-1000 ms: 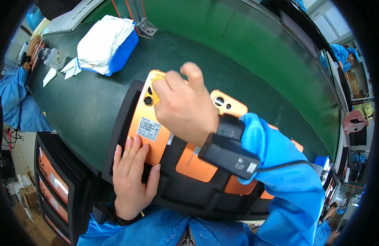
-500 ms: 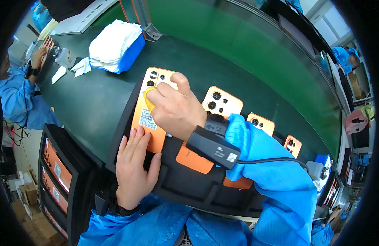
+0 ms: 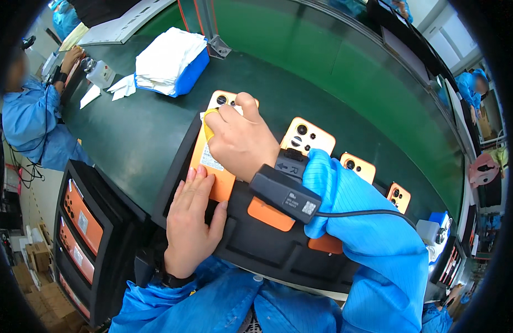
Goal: The recorder wipes the backs and camera modules of several orange mobile phones using a yellow-capped cloth and solvent at a factory assembly station.
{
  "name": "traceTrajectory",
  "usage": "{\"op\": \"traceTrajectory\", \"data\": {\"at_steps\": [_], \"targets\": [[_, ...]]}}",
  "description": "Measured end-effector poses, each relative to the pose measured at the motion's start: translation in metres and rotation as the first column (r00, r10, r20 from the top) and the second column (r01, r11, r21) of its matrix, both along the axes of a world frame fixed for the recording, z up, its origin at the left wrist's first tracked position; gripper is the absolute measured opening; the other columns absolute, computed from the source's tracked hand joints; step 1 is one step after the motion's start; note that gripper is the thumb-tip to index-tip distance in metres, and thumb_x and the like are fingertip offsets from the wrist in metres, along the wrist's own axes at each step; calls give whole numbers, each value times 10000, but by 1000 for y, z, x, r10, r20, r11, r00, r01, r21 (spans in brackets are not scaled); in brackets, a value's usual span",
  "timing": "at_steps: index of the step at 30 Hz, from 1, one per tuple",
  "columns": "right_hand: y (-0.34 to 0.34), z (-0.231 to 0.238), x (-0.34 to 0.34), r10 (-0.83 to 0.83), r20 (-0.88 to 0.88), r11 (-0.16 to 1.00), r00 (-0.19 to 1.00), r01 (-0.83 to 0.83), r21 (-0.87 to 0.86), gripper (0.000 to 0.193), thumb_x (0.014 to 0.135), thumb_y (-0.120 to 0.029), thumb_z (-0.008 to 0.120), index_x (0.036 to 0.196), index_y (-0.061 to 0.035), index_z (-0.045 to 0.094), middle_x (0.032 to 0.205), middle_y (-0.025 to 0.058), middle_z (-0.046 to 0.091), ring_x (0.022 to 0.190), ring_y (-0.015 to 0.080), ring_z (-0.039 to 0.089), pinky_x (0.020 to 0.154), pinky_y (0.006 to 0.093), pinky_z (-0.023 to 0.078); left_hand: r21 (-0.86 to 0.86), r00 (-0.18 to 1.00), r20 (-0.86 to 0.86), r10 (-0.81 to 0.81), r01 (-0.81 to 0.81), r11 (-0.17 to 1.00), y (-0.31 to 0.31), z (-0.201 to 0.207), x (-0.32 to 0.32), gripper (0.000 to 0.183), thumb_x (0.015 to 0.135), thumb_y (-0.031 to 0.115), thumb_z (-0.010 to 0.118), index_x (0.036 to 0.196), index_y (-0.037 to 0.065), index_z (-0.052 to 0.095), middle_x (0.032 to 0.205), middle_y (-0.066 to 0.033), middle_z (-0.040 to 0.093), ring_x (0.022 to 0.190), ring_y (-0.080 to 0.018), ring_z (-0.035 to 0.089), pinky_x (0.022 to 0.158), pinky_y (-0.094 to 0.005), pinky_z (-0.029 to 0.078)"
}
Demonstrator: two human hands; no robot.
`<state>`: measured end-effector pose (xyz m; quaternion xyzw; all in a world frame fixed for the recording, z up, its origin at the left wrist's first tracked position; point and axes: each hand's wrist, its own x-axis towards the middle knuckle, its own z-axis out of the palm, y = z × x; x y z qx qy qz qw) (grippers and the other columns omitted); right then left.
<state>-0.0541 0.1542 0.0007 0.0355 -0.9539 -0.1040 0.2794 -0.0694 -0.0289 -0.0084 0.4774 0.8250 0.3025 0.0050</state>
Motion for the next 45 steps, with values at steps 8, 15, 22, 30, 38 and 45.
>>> {"op": "traceTrajectory", "data": {"at_steps": [8, 15, 22, 30, 38, 45], "targets": [[26, 13, 21, -213, 71, 976, 975, 208, 62, 61, 624, -116, 617, 571, -118, 647, 785, 2, 525, 844, 167, 536, 944, 450, 310, -31, 999, 22, -36, 37, 999, 0, 2, -2, 493, 784, 130, 685, 1220, -55, 547, 1306, -275, 513, 1266, -419, 459, 1036, -514, 366], [46, 33, 1, -242, 84, 970, 967, 241, 19, 114, 811, -87, 643, 896, -73, 717, 825, 22, 573, 780, 175, 556, 872, 420, 330, -74, 995, 74, -68, 73, 995, -5, 5, -6, 531, 802, 183, 673, 1257, -46, 525, 1329, -294, 483, 1278, -429, 442, 1036, -522, 357], [20, 16, -12, 61, 164, 995, 985, -48, -83, 185, 668, -100, 691, 848, -83, 732, 834, 2, 587, 760, 159, 552, 883, 436, 340, -96, 986, 135, -96, 109, 989, -3, 10, -8, 556, 756, 168, 709, 1243, -38, 536, 1349, -288, 473, 1296, -418, 430, 1063, -504, 332], [20, 4, 5, -33, 21, 999, 999, 32, 39, 21, 522, -118, 646, 534, -118, 628, 736, -23, 478, 777, 150, 533, 892, 405, 338, -90, 979, 177, -101, 119, 989, -3, 10, -10, 569, 760, 152, 714, 1267, -29, 529, 1355, -257, 486, 1304, -388, 434, 1069, -485, 334], [26, 20, 37, -277, 184, 960, 943, 264, 90, 199, 676, -79, 678, 867, -47, 726, 889, 18, 612, 805, 157, 564, 899, 432, 336, -117, 980, 147, -131, 149, 982, 0, 12, -10, 524, 801, 181, 678, 1261, -26, 535, 1346, -251, 496, 1292, -381, 450, 1055, -493, 349], [20, 8, 22, -73, 83, 989, 994, 83, -123, 42, 600, -112, 619, 574, -117, 587, 720, -6, 447, 745, 158, 512, 912, 424, 333, -106, 981, 124, -147, 160, 981, 0, 11, -7, 505, 784, 119, 663, 1241, -53, 538, 1357, -283, 467, 1303, -436, 412, 1070, -495, 335]]}}
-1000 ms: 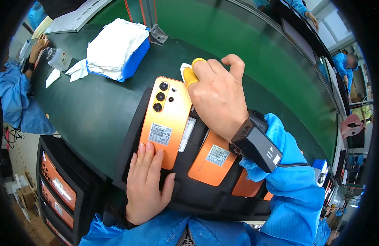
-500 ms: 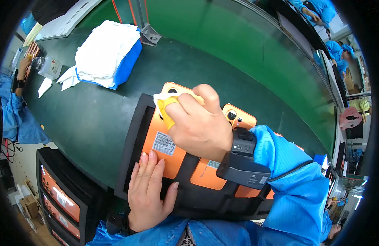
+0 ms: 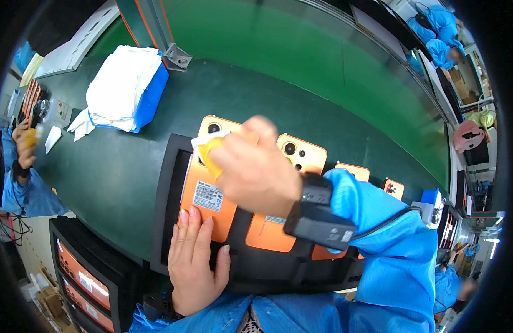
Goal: The recorder wipes the backs and camera modules of several orange mobile phones using a yellow-capped cloth and solvent at a factory assembly station.
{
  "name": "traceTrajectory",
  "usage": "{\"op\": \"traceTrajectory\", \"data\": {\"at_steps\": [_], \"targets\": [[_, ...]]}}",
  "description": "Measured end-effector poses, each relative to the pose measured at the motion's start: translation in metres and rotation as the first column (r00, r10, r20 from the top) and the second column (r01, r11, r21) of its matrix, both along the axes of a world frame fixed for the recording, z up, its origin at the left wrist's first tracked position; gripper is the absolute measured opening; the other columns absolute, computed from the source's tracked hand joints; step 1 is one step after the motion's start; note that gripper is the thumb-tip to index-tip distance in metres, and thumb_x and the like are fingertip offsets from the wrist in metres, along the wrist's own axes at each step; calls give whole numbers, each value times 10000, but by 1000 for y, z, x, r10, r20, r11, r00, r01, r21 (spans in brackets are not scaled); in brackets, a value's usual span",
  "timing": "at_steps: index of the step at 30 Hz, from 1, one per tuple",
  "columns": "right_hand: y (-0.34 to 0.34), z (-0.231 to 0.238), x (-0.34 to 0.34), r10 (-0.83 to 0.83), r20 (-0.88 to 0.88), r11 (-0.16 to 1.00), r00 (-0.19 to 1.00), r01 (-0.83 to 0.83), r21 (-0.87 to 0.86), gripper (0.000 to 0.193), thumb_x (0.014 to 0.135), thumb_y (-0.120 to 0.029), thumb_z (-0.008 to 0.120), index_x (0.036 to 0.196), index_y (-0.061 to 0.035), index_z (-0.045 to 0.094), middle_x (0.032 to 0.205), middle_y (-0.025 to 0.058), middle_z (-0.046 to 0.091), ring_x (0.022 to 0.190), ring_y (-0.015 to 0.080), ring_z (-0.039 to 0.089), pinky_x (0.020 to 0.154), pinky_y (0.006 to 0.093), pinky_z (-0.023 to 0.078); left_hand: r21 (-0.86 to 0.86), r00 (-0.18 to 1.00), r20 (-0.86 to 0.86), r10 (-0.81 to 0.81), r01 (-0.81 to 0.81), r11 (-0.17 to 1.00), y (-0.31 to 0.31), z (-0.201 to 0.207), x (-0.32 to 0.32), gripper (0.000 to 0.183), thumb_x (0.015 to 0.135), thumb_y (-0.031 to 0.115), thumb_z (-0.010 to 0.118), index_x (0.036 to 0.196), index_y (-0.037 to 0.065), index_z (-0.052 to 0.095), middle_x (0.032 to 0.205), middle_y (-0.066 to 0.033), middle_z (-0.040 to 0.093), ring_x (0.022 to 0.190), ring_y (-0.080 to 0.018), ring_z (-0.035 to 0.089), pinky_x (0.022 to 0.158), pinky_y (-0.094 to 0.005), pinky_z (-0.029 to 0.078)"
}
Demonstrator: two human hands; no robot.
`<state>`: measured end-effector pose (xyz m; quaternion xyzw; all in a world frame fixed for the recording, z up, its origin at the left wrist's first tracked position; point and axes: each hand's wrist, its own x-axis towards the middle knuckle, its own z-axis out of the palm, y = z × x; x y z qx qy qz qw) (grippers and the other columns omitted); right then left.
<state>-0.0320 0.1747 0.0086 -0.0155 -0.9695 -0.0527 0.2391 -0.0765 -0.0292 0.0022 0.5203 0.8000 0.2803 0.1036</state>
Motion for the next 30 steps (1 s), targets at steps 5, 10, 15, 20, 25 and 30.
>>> {"op": "traceTrajectory", "data": {"at_steps": [5, 10, 15, 20, 25, 30], "targets": [[6, -2, 11, 22, -60, 992, 998, -14, 126, 23, 581, -96, 620, 594, -103, 602, 733, -23, 456, 752, 157, 513, 916, 419, 325, 3, 1000, -5, 6, -6, 1000, -1, -1, 1, 503, 783, 116, 662, 1241, -51, 540, 1359, -285, 465, 1305, -435, 410, 1070, -496, 334], [14, 13, 9, -105, 22, 986, 994, 101, 133, 89, 642, -120, 677, 724, -87, 669, 803, -14, 558, 748, 155, 534, 892, 423, 321, -5, 1000, -23, 6, -6, 1000, 0, -2, 1, 500, 787, 119, 656, 1244, -49, 538, 1357, -286, 466, 1300, -439, 414, 1071, -497, 334], [-9, -1, -1, -16, 39, 1000, 999, 16, -12, 184, 688, -102, 717, 871, -89, 734, 804, -15, 583, 723, 146, 546, 888, 419, 324, 2, 999, -48, -18, 19, 1000, 3, -2, 1, 490, 799, 126, 643, 1244, -49, 536, 1354, -286, 469, 1294, -441, 419, 1074, -494, 332], [-3, 7, 14, -50, 34, 995, 998, 47, 91, 80, 645, -105, 672, 726, -100, 672, 746, -12, 509, 751, 153, 533, 899, 410, 328, -2, 999, -34, -8, 8, 1000, 2, 0, 1, 484, 807, 129, 642, 1244, -50, 535, 1354, -282, 471, 1297, -438, 418, 1073, -492, 334], [20, 23, 12, -287, 108, 949, 952, 268, 166, 133, 784, -104, 660, 899, -85, 725, 786, 0, 553, 739, 155, 547, 884, 428, 322, -12, 999, -43, 8, -8, 1000, -1, -2, 0, 480, 812, 131, 640, 1243, -53, 536, 1353, -283, 472, 1298, -431, 421, 1071, -489, 338], [26, 18, -7, -186, -50, 981, 981, 189, 50, 57, 678, -110, 647, 639, -106, 689, 834, 4, 543, 857, 169, 557, 950, 478, 299, -9, 1000, -29, 1, -1, 1000, 3, 0, 1, 474, 811, 131, 641, 1234, -57, 542, 1347, -283, 480, 1298, -426, 425, 1070, -481, 344]]}}
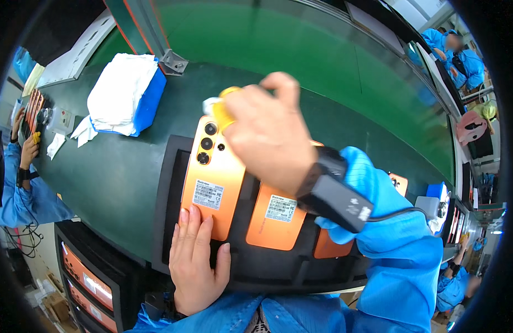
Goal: The recorder wipes the backs and camera modules of several orange mobile phones using a yellow-capped cloth and solvent at a factory assembly station.
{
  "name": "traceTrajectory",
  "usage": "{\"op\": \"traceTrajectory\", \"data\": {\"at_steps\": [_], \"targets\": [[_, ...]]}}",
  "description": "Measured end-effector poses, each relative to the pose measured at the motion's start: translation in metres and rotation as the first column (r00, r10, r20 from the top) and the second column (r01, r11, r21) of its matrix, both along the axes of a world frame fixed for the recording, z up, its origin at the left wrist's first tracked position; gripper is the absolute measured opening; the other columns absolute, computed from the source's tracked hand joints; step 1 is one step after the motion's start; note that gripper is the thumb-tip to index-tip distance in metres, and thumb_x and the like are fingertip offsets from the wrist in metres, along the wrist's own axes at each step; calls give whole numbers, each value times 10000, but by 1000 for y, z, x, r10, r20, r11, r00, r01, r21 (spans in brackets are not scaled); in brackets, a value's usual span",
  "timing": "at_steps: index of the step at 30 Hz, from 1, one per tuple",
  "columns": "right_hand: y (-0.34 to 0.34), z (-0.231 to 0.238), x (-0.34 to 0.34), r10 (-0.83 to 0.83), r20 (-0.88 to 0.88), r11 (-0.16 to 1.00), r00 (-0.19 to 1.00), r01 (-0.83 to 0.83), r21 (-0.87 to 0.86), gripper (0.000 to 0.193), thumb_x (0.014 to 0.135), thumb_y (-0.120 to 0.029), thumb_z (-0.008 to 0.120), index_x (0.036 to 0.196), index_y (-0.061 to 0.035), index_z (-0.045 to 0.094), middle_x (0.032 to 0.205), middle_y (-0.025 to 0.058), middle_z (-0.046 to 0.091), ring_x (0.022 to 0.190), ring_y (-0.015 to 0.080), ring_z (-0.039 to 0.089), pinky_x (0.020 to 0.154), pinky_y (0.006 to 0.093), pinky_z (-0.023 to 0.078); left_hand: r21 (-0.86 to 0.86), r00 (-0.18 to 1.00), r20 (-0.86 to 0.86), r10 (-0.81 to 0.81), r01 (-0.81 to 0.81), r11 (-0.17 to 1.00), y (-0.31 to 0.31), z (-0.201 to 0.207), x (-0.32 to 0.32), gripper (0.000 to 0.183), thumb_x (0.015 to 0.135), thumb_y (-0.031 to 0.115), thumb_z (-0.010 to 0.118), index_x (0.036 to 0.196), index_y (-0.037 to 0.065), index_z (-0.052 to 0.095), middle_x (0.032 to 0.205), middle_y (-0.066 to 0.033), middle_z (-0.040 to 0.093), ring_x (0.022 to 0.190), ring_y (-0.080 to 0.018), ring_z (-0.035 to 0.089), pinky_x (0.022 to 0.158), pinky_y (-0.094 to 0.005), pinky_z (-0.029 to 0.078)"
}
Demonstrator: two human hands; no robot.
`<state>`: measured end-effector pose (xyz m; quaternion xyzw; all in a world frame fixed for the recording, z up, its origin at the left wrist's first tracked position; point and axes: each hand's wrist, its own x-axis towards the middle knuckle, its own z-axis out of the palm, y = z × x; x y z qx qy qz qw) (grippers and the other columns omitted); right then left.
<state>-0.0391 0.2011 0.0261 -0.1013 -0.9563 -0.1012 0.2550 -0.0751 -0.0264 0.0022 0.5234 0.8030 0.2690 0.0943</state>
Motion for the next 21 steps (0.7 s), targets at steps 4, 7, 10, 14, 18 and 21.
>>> {"op": "traceTrajectory", "data": {"at_steps": [4, 7, 10, 14, 18, 21], "targets": [[-9, -4, -14, 106, 76, 993, 991, -101, -57, 74, 737, -104, 661, 745, -37, 691, 809, 28, 535, 801, 185, 548, 925, 451, 321, -2, 1000, -19, 5, -5, 1000, 0, -1, 0, 473, 813, 134, 640, 1234, -58, 542, 1347, -281, 481, 1297, -425, 426, 1071, -480, 342], [-11, -5, -7, 46, 86, 998, 995, -42, -52, 62, 693, -86, 650, 673, -31, 668, 789, 33, 517, 790, 188, 538, 921, 454, 323, -16, 1000, -14, 6, -7, 1000, -1, 0, 0, 476, 812, 133, 641, 1236, -57, 541, 1351, -279, 478, 1296, -425, 427, 1072, -481, 341], [-19, -5, 12, -42, 132, 999, 990, 44, -11, 63, 659, -77, 638, 613, -36, 647, 786, 32, 513, 784, 190, 530, 915, 460, 322, -25, 1000, -8, 15, -15, 1000, -1, 1, 0, 484, 810, 132, 642, 1244, -56, 536, 1353, -278, 476, 1300, -424, 423, 1075, -483, 335], [-35, -14, 31, -87, 134, 995, 987, 81, 52, 88, 579, -102, 635, 503, -118, 593, 735, 15, 470, 785, 196, 517, 923, 433, 330, -28, 1000, -15, 7, -8, 1000, -1, -1, 0, 497, 811, 136, 642, 1255, -55, 528, 1361, -278, 468, 1304, -424, 417, 1075, -486, 329], [-51, -19, 40, 93, 140, 995, 986, -87, -53, 59, 574, -134, 626, 577, -75, 633, 801, 15, 517, 812, 198, 521, 907, 412, 336, -30, 1000, -13, 11, -11, 999, -1, 0, 1, 498, 813, 137, 642, 1257, -56, 525, 1363, -282, 462, 1302, -428, 417, 1071, -488, 332], [-59, -18, 41, 241, 88, 964, 967, -228, -141, 120, 560, -162, 624, 612, -58, 650, 824, 28, 540, 798, 203, 517, 840, 382, 373, -28, 1000, -6, 14, -15, 999, 0, 1, 1, 498, 814, 135, 640, 1257, -57, 523, 1363, -284, 462, 1300, -432, 418, 1069, -488, 334]]}}
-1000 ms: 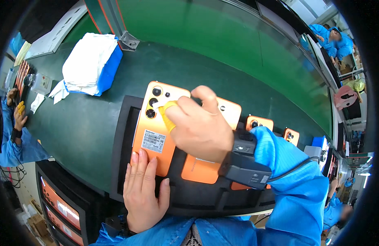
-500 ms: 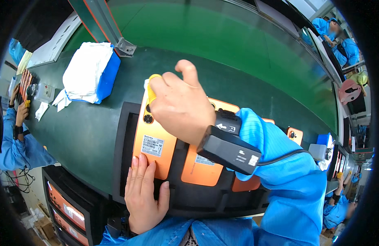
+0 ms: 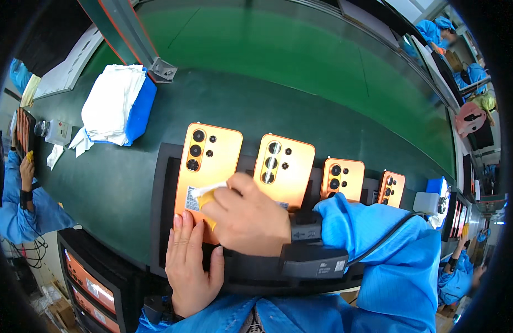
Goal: The recorder wipes the backs and camera modules of several orange mobile phones using a yellow-capped cloth and solvent at a factory assembly station.
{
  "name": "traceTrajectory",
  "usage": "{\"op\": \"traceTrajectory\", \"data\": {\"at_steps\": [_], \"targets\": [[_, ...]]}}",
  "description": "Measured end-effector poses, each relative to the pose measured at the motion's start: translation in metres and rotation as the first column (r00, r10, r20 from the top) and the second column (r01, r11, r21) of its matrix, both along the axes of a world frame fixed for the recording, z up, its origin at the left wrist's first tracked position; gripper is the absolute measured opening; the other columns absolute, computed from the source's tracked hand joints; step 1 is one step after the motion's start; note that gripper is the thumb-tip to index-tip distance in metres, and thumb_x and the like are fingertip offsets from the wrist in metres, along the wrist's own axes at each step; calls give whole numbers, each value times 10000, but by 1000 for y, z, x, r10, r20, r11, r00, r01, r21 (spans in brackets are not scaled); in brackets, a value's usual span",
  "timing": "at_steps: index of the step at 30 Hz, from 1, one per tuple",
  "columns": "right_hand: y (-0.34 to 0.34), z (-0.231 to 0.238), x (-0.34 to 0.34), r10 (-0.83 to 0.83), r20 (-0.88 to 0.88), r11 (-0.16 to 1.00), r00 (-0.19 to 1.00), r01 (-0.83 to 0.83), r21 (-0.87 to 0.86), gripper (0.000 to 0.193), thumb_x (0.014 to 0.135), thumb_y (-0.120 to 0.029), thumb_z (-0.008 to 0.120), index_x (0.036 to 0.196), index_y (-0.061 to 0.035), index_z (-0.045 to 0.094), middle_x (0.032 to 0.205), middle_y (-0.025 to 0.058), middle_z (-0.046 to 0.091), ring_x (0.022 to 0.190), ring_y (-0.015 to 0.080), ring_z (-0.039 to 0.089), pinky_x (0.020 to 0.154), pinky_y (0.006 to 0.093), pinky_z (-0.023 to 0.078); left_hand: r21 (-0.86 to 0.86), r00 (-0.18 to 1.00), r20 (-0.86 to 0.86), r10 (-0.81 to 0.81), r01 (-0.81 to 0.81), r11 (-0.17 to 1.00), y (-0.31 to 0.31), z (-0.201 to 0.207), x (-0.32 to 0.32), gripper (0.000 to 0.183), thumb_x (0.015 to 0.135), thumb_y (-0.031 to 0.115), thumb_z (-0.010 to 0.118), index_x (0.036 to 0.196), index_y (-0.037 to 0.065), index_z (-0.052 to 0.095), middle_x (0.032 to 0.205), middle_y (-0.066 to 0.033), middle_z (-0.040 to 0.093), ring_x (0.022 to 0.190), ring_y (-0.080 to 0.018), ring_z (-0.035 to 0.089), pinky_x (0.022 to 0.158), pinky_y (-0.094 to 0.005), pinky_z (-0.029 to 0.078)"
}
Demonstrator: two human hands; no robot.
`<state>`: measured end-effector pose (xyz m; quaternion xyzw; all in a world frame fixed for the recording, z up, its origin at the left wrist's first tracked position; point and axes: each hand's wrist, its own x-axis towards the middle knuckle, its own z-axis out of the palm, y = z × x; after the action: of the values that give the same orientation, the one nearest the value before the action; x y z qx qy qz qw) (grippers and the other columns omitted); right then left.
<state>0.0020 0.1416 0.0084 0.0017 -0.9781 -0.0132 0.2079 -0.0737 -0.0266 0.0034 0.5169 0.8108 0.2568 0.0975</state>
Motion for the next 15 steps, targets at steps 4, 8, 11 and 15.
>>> {"op": "traceTrajectory", "data": {"at_steps": [4, 8, 11, 15], "targets": [[26, 6, 4, -112, 98, 979, 989, 93, 179, 256, 690, -125, 646, 929, -87, 728, 743, -7, 512, 741, 191, 534, 866, 437, 355, 13, 1000, 5, -10, 10, 1000, -1, -1, -1, 498, 813, 130, 642, 1258, -58, 522, 1360, -285, 464, 1298, -431, 421, 1070, -485, 337], [77, 22, -21, -340, 32, 918, 940, 324, 228, 92, 847, -106, 615, 847, -83, 705, 762, 12, 517, 750, 181, 548, 875, 445, 324, -2, 999, -43, 26, -26, 1000, -2, -3, -2, 488, 814, 148, 647, 1243, -56, 534, 1350, -280, 477, 1289, -421, 436, 1061, -496, 346], [90, 34, -33, -280, -58, 947, 958, 285, 149, 84, 793, -96, 617, 801, -82, 700, 793, 25, 544, 793, 186, 582, 894, 457, 327, 22, 1000, -21, 11, -11, 1000, 1, -1, 0, 476, 808, 116, 647, 1238, -55, 537, 1350, -283, 476, 1292, -432, 428, 1072, -482, 340], [70, 21, -56, -73, -22, 997, 997, 73, 18, 71, 697, -72, 635, 656, -92, 689, 812, 28, 576, 805, 185, 596, 966, 491, 327, 36, 1000, -15, 3, -3, 999, 1, -1, 0, 472, 810, 118, 645, 1237, -55, 538, 1347, -281, 480, 1288, -430, 433, 1070, -482, 344]]}}
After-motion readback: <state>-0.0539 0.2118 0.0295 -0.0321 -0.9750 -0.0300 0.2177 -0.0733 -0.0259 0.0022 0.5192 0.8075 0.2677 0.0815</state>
